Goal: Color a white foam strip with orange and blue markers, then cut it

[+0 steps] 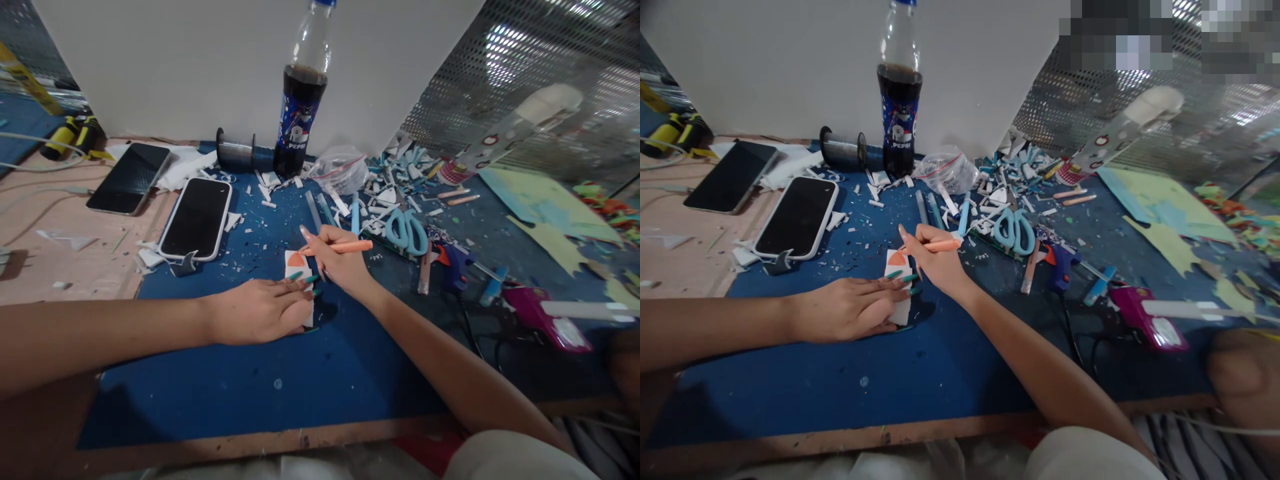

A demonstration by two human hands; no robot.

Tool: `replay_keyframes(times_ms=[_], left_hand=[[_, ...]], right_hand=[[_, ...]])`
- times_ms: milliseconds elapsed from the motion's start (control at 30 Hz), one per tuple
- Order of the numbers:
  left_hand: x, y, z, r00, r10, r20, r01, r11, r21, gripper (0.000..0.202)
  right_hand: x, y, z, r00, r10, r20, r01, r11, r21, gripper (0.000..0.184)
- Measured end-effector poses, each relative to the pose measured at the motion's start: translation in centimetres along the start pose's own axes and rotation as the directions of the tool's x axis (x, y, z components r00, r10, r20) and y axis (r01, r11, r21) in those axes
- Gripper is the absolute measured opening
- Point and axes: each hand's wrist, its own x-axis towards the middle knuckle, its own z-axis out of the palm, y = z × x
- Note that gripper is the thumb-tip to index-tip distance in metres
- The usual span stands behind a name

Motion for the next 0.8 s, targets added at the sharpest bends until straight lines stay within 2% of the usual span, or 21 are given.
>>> replay_keyframes(times_ms=[367,667,800], left_hand=[[-0.04,-0.03,0.08,1.000,0.004,0.001,-0.004,1.000,0.005,0.026],[0.09,0.07,-0.13,1.000,0.006,-0.021,-0.006,1.000,-0.001,0.026],[0.16,0.01,-0.03,1.000,0.003,-0.017,-0.003,1.000,-0.002,0.026]], right_hand=[[0.15,-0.10,0.09,1.000,-0.001,-0.013,0.000,1.000,-0.028,0.045],[0.14,-0.32,-0.17,0.989,-0.037,0.146,0.044,0.998,-0.044,0.043],[0.07,-0.44,-0.23,0.994,-0.004,0.108,0.001,1.000,0.027,0.043]])
